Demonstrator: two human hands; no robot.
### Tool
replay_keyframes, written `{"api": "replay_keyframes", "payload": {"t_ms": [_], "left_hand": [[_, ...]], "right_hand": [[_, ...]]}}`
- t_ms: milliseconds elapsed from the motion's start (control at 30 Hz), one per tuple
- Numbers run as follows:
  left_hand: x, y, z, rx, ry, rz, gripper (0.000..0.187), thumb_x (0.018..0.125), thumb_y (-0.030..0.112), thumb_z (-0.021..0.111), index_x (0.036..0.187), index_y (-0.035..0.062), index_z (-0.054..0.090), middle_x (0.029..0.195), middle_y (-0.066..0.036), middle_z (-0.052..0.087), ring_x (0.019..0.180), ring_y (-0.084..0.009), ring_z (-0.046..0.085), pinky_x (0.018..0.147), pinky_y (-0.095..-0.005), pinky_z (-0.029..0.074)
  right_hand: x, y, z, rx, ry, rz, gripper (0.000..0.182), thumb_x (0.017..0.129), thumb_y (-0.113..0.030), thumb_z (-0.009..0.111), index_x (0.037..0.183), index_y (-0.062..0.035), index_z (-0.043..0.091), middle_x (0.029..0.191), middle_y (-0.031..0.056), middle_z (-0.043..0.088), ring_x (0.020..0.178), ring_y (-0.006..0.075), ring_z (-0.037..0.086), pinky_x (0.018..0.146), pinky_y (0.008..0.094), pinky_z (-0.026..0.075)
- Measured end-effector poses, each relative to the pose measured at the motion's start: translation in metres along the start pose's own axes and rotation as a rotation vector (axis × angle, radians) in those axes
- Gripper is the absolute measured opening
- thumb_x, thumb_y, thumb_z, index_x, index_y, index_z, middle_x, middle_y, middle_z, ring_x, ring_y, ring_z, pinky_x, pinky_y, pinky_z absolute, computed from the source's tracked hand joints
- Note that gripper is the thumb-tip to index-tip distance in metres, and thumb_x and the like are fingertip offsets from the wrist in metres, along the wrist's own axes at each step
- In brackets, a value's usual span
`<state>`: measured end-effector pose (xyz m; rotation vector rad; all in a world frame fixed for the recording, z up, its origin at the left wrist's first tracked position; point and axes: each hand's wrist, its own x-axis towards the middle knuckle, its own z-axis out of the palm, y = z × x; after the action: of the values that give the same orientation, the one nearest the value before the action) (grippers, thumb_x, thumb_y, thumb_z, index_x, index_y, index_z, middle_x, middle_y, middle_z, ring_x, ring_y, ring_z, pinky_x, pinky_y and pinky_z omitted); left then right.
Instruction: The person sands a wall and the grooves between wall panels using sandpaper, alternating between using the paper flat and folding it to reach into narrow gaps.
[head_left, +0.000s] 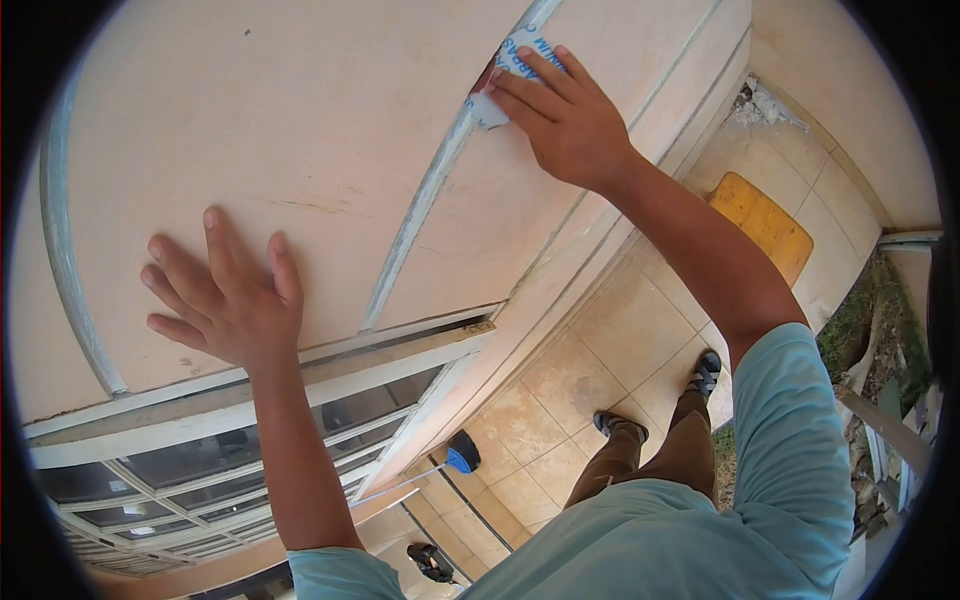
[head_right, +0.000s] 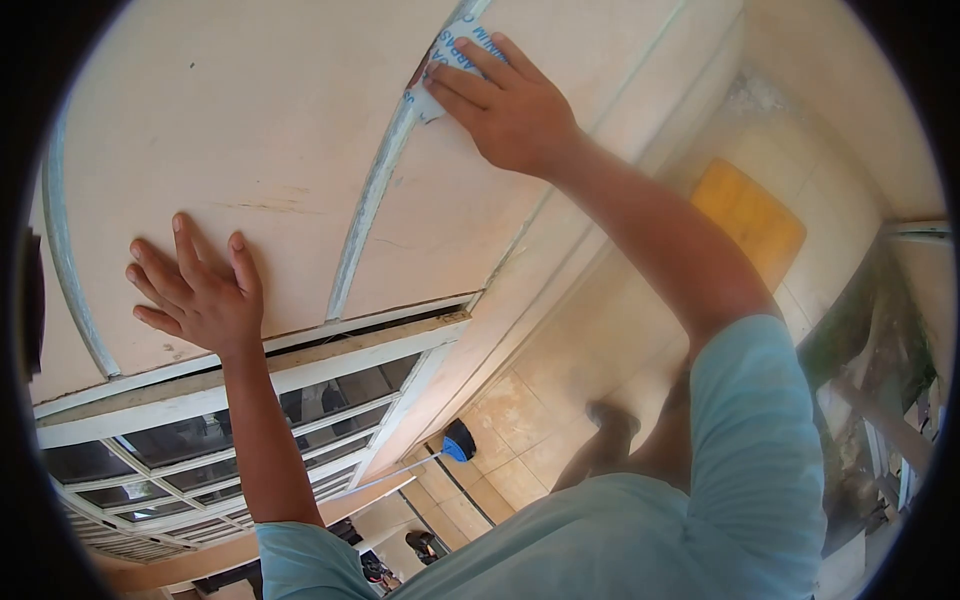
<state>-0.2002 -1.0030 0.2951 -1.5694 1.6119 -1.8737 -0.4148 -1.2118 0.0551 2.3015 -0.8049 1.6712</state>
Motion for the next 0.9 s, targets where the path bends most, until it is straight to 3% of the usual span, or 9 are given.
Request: {"api": "replay_keyframes", "payload": {"t_ms": [100, 200, 333, 433, 567, 667, 700, 733, 900], "left_hand": [[0.001, 0.000, 0.003, -0.014, 0.018, 0.013, 0.062, 0.098, 0.061, 0.051, 0.144, 0.0195, 0.058, 0.162, -0.019, 0.035, 0.157, -0.0314, 0.018, 0.124, -0.0521, -0.006], [0.000, 0.001, 0.001, 0.002, 0.002, 0.005, 0.062, 0.098, 0.061, 0.051, 0.144, 0.0193, 0.058, 0.162, -0.019, 0.035, 0.157, -0.0317, 0.019, 0.124, -0.0522, -0.006], [0.004, 0.001, 0.003, -0.020, 0.022, 0.023, 0.061, 0.099, 0.060, 0.051, 0.144, 0.0189, 0.057, 0.163, -0.019, 0.034, 0.157, -0.0318, 0.019, 0.124, -0.0527, -0.005], [-0.001, -0.001, 0.002, -0.016, -0.014, 0.014, 0.063, 0.098, 0.059, 0.051, 0.147, 0.0196, 0.055, 0.163, -0.021, 0.033, 0.157, -0.0351, 0.018, 0.123, -0.0557, -0.005], [-0.002, -0.003, 0.003, 0.002, -0.028, 0.024, 0.065, 0.097, 0.058, 0.052, 0.149, 0.0202, 0.052, 0.163, -0.024, 0.032, 0.157, -0.0383, 0.016, 0.122, -0.0587, -0.004], [0.003, 0.001, 0.000, -0.027, 0.023, 0.021, 0.061, 0.100, 0.058, 0.051, 0.146, 0.0188, 0.056, 0.163, -0.018, 0.035, 0.156, -0.0320, 0.021, 0.124, -0.0523, -0.004], [0.002, 0.002, -0.001, -0.027, 0.027, 0.015, 0.061, 0.100, 0.058, 0.051, 0.146, 0.0188, 0.056, 0.163, -0.018, 0.035, 0.156, -0.0320, 0.021, 0.124, -0.0523, -0.004], [0.001, 0.001, 0.000, -0.025, 0.031, 0.018, 0.061, 0.100, 0.059, 0.051, 0.146, 0.0188, 0.056, 0.163, -0.018, 0.035, 0.156, -0.0320, 0.021, 0.124, -0.0524, -0.004], [0.002, 0.001, 0.000, -0.036, 0.038, 0.024, 0.061, 0.100, 0.058, 0.050, 0.147, 0.0188, 0.055, 0.163, -0.019, 0.035, 0.156, -0.0319, 0.022, 0.124, -0.0522, -0.003]], "right_hand": [[0.000, -0.001, -0.002, 0.056, 0.003, -0.067, 0.030, 0.093, -0.015, 0.061, 0.120, -0.0165, 0.074, 0.130, -0.0032, 0.068, 0.129, 0.0226, 0.058, 0.114, 0.0477, 0.041], [0.009, 0.021, -0.004, -0.235, 0.001, 0.172, 0.029, 0.095, -0.018, 0.060, 0.120, -0.0187, 0.075, 0.130, -0.0048, 0.068, 0.129, 0.0207, 0.058, 0.116, 0.0461, 0.041], [-0.001, -0.001, 0.005, 0.116, 0.065, -0.087, 0.028, 0.094, -0.016, 0.062, 0.118, -0.0196, 0.075, 0.129, -0.0041, 0.070, 0.130, 0.0214, 0.058, 0.114, 0.0510, 0.040], [0.006, 0.027, 0.001, -0.204, 0.041, 0.211, 0.026, 0.094, -0.021, 0.063, 0.117, -0.0210, 0.075, 0.128, -0.0051, 0.070, 0.129, 0.0206, 0.059, 0.116, 0.0488, 0.040], [0.003, 0.010, -0.001, 0.048, 0.054, -0.087, 0.027, 0.090, -0.014, 0.065, 0.114, -0.0195, 0.076, 0.127, -0.0028, 0.070, 0.128, 0.0218, 0.060, 0.115, 0.0491, 0.039], [0.014, 0.063, -0.002, -0.147, -0.024, 0.160, 0.033, 0.096, -0.010, 0.062, 0.126, -0.0196, 0.072, 0.138, -0.0005, 0.066, 0.140, 0.0229, 0.051, 0.121, 0.0535, 0.029], [0.018, 0.079, -0.003, -0.256, 0.018, 0.166, 0.031, 0.092, -0.016, 0.064, 0.121, -0.0186, 0.073, 0.132, -0.0051, 0.068, 0.134, 0.0198, 0.055, 0.119, 0.0459, 0.034], [0.018, 0.079, -0.003, -0.263, 0.024, 0.168, 0.031, 0.092, -0.016, 0.064, 0.121, -0.0186, 0.073, 0.132, -0.0051, 0.068, 0.134, 0.0198, 0.055, 0.119, 0.0459, 0.034], [0.009, 0.064, -0.004, -0.111, -0.036, -0.090, 0.031, 0.097, -0.017, 0.057, 0.125, -0.0180, 0.072, 0.134, -0.0036, 0.066, 0.131, 0.0201, 0.057, 0.121, 0.0468, 0.033]]}}
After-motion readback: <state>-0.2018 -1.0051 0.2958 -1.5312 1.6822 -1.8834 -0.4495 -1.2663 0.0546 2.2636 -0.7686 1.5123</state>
